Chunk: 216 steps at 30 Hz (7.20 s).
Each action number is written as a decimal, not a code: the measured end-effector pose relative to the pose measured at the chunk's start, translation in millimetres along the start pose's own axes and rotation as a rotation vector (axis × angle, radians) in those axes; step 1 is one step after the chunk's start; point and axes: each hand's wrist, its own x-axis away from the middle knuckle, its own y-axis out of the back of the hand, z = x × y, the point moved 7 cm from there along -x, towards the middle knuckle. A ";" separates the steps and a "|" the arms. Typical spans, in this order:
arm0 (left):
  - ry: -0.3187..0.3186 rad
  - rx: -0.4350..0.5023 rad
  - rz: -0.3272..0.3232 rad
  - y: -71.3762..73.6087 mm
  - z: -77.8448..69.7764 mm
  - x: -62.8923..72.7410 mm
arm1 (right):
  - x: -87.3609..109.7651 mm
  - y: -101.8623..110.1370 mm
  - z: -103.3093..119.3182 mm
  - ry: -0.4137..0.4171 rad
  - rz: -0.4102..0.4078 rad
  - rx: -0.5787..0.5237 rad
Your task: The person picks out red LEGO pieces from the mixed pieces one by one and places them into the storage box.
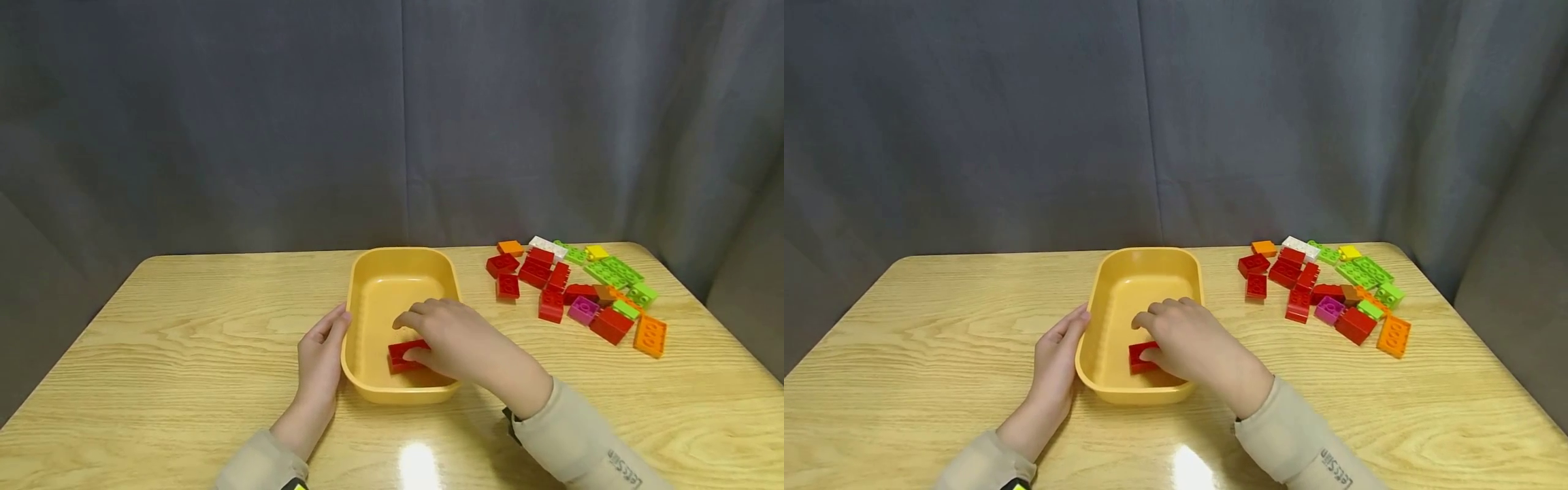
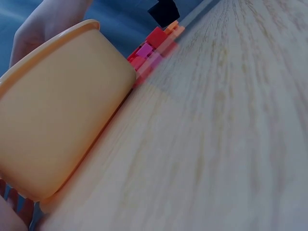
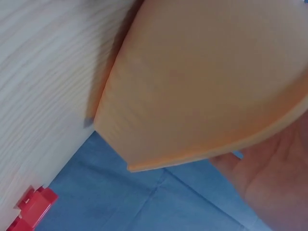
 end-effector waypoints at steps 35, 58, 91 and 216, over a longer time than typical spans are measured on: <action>-0.005 0.042 0.007 0.3 -0.4 1.7 | 16.2 24.2 -100.9 -0.255 -0.113 -0.068; -0.012 0.051 0.012 -1.5 -1.5 -0.4 | 29.9 13.9 -135.1 -0.392 -0.023 -0.100; -0.006 0.064 0.024 -1.2 -0.6 -0.9 | 39.5 -2.7 -150.2 -0.497 0.116 -0.128; 0.018 0.092 0.280 9.1 -7.7 -18.7 | 13.9 39.3 -51.3 -0.230 -0.025 -0.047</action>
